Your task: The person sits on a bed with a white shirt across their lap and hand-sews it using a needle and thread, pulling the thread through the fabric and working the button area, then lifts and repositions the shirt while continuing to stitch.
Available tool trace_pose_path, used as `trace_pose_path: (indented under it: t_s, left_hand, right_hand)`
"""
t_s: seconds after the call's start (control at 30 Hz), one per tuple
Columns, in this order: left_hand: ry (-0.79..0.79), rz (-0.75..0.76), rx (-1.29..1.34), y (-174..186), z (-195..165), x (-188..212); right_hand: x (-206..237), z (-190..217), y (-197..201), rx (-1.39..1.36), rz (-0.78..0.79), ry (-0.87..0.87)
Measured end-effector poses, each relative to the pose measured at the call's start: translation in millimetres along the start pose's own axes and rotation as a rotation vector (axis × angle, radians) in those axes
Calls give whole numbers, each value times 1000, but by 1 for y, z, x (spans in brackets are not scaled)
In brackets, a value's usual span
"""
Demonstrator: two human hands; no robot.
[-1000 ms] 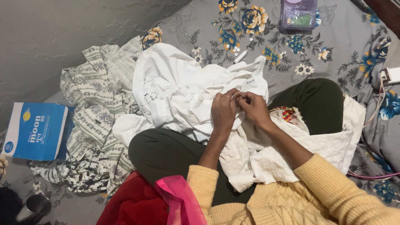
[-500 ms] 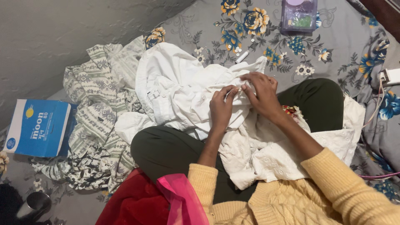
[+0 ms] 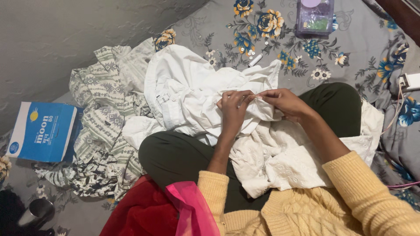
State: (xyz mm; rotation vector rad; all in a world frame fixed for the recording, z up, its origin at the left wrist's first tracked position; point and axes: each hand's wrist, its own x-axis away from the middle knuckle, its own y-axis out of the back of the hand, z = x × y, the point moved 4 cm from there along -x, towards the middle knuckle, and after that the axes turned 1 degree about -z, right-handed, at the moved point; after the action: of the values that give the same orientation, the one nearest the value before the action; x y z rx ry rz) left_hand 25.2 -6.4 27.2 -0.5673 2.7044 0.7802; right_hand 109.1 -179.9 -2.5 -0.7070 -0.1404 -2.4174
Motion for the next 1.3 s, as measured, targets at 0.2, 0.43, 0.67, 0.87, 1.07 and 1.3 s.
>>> trace_pose_path:
  t_s: [0.2, 0.43, 0.67, 0.87, 1.07, 1.3]
  left_hand:
    - [115, 29, 270, 2, 2, -2]
    - [277, 56, 433, -4, 13, 0]
    - [264, 93, 386, -4, 15, 2]
    - [183, 63, 324, 1, 10, -2]
    - [-28, -21, 106, 12, -1, 2]
    - [334, -74, 436, 18, 26, -1]
  right_hand:
    - [-8, -20, -4, -456, 180, -50]
    - [-9, -14, -15, -606, 100, -17]
    - [-14, -18, -20, -744, 139, -8]
    - [-25, -26, -17, -777, 110, -25]
    - [-61, -34, 11, -961, 4, 93]
    - [-41, -14, 98, -655, -377, 302]
